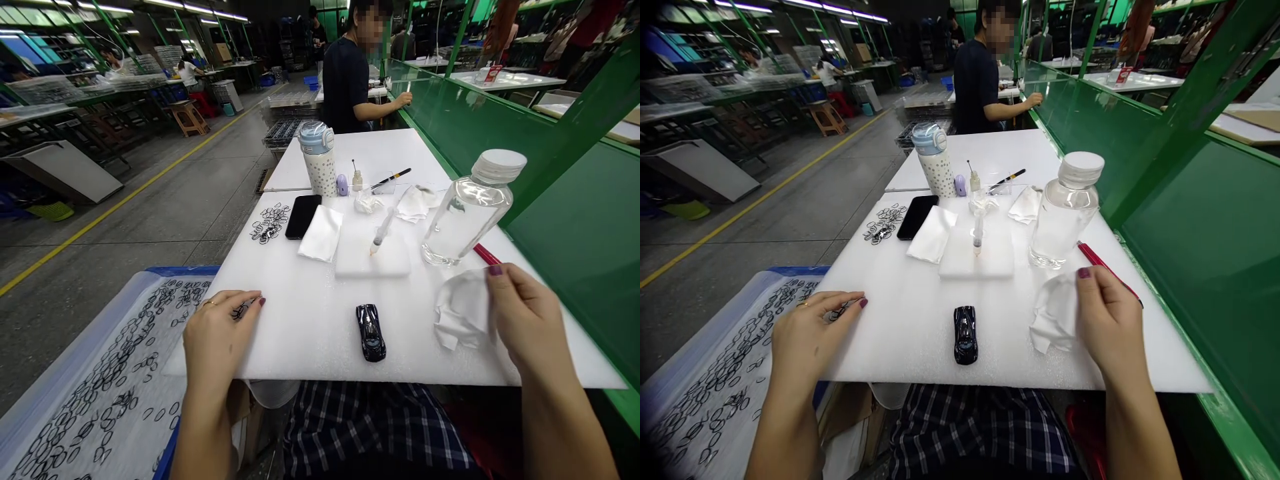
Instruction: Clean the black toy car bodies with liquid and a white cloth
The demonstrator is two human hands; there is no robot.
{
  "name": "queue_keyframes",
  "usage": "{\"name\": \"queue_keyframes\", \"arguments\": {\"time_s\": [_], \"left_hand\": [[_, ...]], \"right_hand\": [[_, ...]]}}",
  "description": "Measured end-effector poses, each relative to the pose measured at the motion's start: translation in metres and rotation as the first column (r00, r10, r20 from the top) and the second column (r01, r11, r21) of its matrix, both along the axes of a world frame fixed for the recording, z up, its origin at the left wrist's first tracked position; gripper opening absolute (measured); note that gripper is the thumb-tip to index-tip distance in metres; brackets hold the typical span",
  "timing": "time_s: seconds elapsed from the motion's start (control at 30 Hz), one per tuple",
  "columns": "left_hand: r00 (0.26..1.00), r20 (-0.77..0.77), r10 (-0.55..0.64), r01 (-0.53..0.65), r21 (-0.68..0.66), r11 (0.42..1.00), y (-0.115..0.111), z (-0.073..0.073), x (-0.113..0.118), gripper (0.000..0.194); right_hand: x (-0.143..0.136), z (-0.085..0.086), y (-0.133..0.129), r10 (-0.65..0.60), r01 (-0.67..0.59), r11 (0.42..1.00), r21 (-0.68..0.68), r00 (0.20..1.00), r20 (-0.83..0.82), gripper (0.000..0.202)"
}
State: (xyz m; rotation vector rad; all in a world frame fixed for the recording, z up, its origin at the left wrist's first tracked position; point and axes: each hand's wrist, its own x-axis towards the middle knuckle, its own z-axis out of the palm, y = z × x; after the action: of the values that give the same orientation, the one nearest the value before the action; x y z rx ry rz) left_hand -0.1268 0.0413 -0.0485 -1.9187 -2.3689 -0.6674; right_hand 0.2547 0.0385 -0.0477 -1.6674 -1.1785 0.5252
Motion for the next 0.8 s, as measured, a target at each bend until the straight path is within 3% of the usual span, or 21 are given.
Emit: {"name": "queue_keyframes", "arguments": {"time_s": [0.1, 0.17, 0.3, 0.37, 0.43, 0.5, 0.57, 0.63, 0.73, 0.8], "left_hand": [[1.000, 0.006, -0.016, 0.015, 0.036, 0.999, -0.003, -0.001, 0.000, 0.023], [1.000, 0.023, -0.012, 0.011, 0.062, 0.998, -0.004, 0.000, 0.003, 0.021], [0.995, 0.066, -0.073, 0.048, 0.319, 0.946, -0.009, 0.000, 0.020, 0.018], [0.966, 0.034, -0.255, 0.225, 0.369, 0.902, -0.012, -0.001, 0.033, 0.017], [0.896, -0.027, -0.443, 0.431, 0.294, 0.853, -0.015, -0.003, 0.043, 0.018], [0.846, -0.058, -0.529, 0.530, 0.196, 0.825, -0.018, -0.002, 0.048, 0.021], [0.848, -0.067, -0.526, 0.530, 0.133, 0.838, -0.019, 0.001, 0.048, 0.022], [0.865, -0.082, -0.496, 0.500, 0.044, 0.865, -0.019, 0.007, 0.047, 0.021], [0.900, -0.118, -0.420, 0.407, -0.119, 0.905, -0.015, 0.016, 0.048, 0.017], [0.910, -0.117, -0.397, 0.367, -0.216, 0.905, -0.011, 0.021, 0.050, 0.015]], "right_hand": [[0.003, -0.001, -0.004, -0.081, 0.095, 0.994, 0.056, 0.972, -0.219, 0.045], [0.005, -0.002, -0.006, -0.105, 0.113, 0.994, 0.013, 0.955, -0.278, 0.045], [0.010, -0.005, -0.007, -0.130, 0.131, 0.991, -0.022, 0.935, -0.330, 0.032], [0.013, -0.004, -0.007, -0.198, 0.259, 0.961, 0.100, 0.893, -0.405, 0.020], [0.015, 0.002, -0.007, -0.216, 0.388, 0.893, 0.227, 0.813, -0.540, 0.011], [0.014, 0.009, -0.010, -0.166, 0.441, 0.863, 0.248, 0.710, -0.685, 0.016], [0.009, 0.017, -0.015, -0.072, 0.370, 0.902, 0.223, 0.636, -0.768, 0.024], [-0.001, 0.023, -0.019, 0.073, 0.184, 0.954, 0.238, 0.627, -0.775, 0.034], [-0.015, 0.025, -0.023, 0.271, -0.057, 0.952, 0.300, 0.611, -0.744, 0.049], [-0.018, 0.023, -0.024, 0.302, -0.119, 0.949, 0.291, 0.604, -0.738, 0.048]]}}
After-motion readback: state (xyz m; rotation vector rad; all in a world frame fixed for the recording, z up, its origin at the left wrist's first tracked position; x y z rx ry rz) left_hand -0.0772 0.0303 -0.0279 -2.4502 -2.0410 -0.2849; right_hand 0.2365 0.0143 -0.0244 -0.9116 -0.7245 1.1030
